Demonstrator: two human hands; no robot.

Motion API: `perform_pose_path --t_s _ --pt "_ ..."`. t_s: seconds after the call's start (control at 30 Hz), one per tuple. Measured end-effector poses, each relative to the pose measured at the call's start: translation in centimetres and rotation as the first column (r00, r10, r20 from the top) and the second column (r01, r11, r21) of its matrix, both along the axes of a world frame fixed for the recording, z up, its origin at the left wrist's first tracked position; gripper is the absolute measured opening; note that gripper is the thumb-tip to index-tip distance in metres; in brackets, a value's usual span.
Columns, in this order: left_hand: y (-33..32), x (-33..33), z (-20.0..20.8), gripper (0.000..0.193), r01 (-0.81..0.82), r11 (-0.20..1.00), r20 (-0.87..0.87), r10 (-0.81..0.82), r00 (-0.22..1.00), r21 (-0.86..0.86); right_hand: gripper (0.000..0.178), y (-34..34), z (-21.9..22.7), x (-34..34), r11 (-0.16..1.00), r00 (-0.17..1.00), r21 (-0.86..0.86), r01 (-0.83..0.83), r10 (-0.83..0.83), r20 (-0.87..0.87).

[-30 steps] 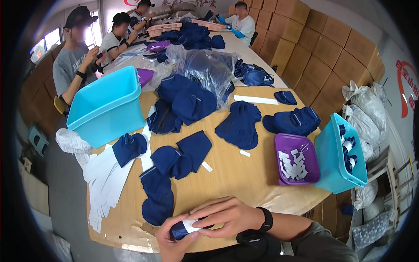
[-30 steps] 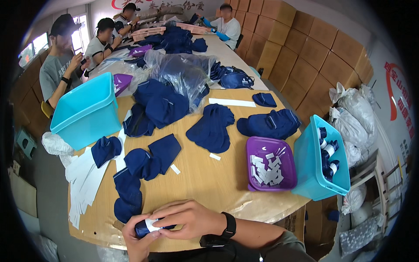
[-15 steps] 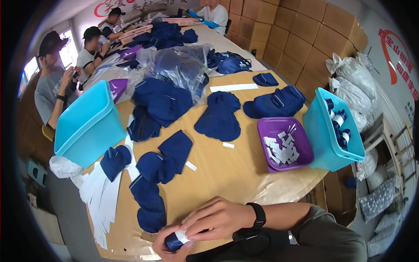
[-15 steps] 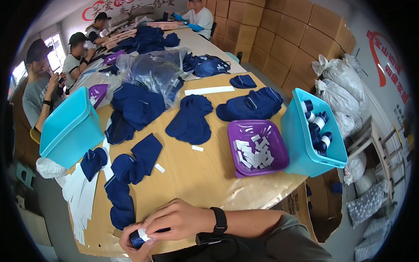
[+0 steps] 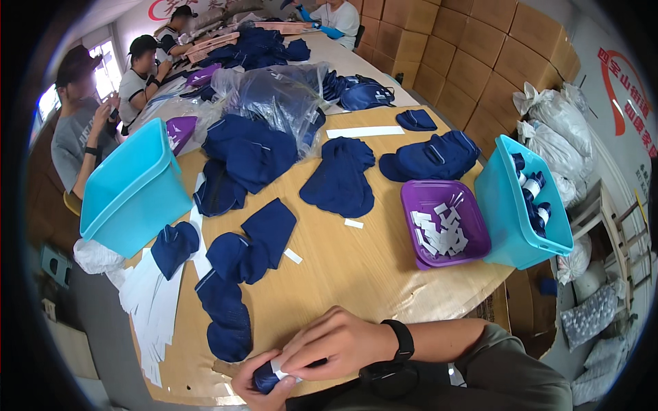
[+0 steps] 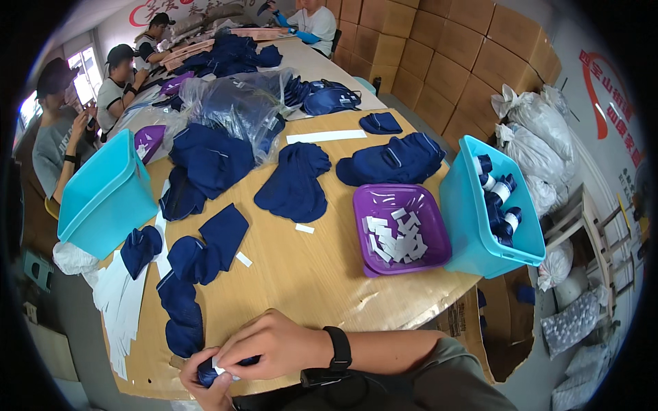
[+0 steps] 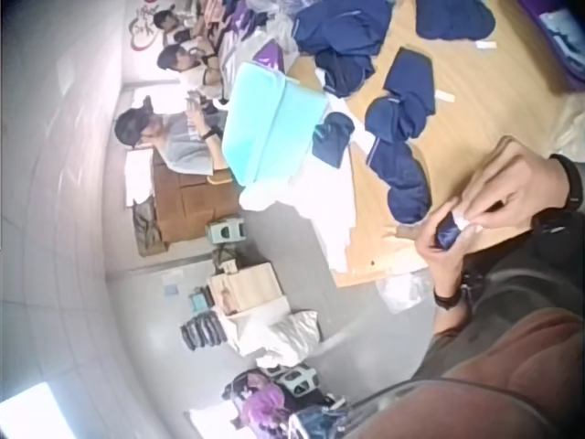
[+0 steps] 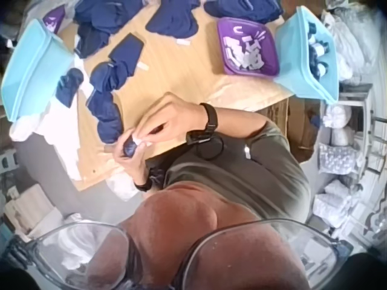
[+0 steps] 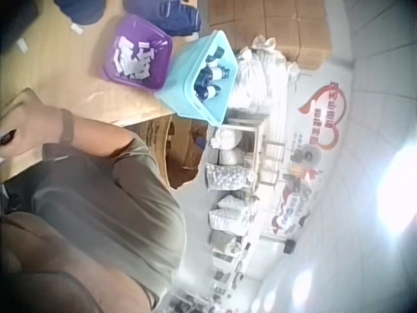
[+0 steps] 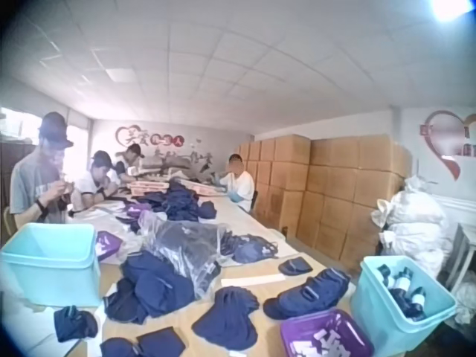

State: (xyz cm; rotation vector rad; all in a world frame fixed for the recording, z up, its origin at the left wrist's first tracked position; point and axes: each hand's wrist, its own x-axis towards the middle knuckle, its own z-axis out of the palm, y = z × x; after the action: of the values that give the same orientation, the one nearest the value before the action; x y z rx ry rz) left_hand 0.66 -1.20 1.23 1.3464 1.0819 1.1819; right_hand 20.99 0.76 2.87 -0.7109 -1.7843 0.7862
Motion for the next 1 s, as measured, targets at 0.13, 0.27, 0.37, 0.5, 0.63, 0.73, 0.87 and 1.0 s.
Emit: perform_pose_path --t_s 0.13,0.27,0.37,0.5,0.63,0.73,0.87,1.0 --pt "0.1 0.2 0.8 0.042 0.032 0.999 -0.047 -0.032 0.998 -0.005 0.019 0.0 0.1 0.0 0.994 0.996 0.100 0.053 -0.060 0.066" --pt "0.0 -0.1 -0.3 0.040 0.066 0.998 0.019 -0.066 0.998 0.013 0.015 0.7 0.3 0.4 1.000 0.998 0.007 0.029 -0.029 0.059" --pt "-0.4 -0.1 -0.4 0.041 0.127 0.992 -0.035 -0.127 0.991 0.013 0.013 0.9 0.2 0.5 0.992 0.999 -0.122 0.026 -0.020 0.050" --pt "-0.2 -0.1 -1.1 0.044 0.107 0.994 -0.056 -0.106 0.993 0.017 0.013 1.0 0.0 0.1 0.998 0.990 -0.021 0.064 -0.061 0.126" --pt "-0.2 0.6 -0.4 0.062 0.063 0.998 -0.023 -0.063 0.998 0.025 0.017 1.0 -0.2 -0.1 0.996 0.972 0.040 0.085 -0.092 0.217" --pt "-0.3 0.7 0.0 0.073 0.060 0.997 0.031 -0.059 0.998 -0.039 0.019 1.2 -0.2 -0.1 0.988 0.963 0.130 0.088 -0.118 0.243" --pt "-0.4 0.8 -0.6 0.078 0.073 0.997 0.014 -0.073 0.997 -0.013 0.017 0.8 0.4 -0.9 0.972 0.940 0.175 0.157 -0.201 0.275" --pt "-0.5 1.0 -0.4 0.077 0.080 0.996 -0.051 -0.079 0.996 0.034 0.019 0.5 -0.2 -0.4 0.986 0.956 0.123 0.116 -0.144 0.255"
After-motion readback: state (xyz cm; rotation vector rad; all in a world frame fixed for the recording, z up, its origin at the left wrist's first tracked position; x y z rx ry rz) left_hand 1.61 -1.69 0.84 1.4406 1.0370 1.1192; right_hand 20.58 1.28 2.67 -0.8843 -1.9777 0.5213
